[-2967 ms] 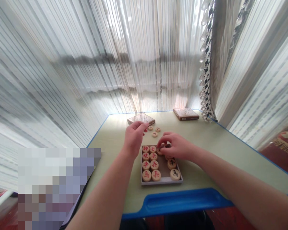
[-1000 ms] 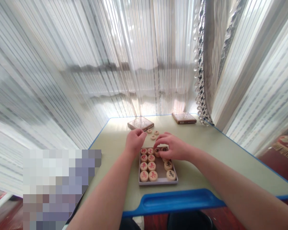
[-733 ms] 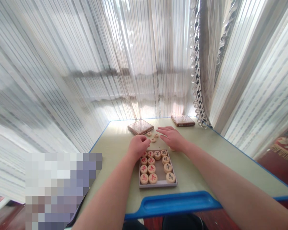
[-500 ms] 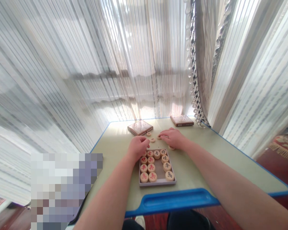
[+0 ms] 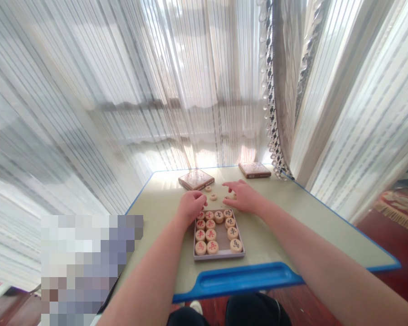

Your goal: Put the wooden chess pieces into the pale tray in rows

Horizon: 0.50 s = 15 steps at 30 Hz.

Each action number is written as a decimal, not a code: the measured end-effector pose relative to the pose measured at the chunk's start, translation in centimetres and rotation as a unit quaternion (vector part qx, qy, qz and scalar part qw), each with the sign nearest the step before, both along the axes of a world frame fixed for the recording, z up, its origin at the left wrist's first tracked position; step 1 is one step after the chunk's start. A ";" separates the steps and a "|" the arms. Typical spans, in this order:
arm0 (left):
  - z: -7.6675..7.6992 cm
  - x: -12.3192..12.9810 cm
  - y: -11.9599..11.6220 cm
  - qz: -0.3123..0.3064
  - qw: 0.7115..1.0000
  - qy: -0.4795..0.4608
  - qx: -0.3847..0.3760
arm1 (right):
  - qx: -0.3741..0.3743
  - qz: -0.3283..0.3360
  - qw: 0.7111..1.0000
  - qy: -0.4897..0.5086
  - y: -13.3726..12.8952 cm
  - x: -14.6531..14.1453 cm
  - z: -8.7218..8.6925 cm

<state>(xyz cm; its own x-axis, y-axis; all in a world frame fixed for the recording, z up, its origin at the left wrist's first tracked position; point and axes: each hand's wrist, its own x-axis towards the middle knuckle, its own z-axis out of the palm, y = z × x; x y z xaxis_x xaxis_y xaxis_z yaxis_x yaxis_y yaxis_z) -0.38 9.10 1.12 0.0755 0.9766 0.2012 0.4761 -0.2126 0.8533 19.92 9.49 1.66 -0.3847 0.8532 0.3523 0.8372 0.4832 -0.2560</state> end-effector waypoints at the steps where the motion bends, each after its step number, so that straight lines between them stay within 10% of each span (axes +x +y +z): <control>1: 0.0 0.0 0.0 0.001 1.000 0.003 0.000 | -0.001 0.012 1.000 0.003 0.0 0.1 -0.1; 12: 0.1 -0.4 0.1 0.005 1.000 0.018 0.005 | 0.037 0.035 0.997 0.058 -1.4 0.0 1.3; 15: 0.0 -0.4 0.2 0.006 0.999 0.033 0.009 | -0.003 0.134 0.987 0.094 -3.8 -0.7 2.6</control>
<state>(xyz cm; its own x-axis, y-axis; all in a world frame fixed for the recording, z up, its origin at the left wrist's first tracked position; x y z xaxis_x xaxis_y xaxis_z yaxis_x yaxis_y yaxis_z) -0.80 9.27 1.12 0.0778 0.9739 0.2131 0.5331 -0.2213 0.8166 19.27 5.67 4.25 -0.5257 0.7319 0.4336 0.6171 0.6789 -0.3979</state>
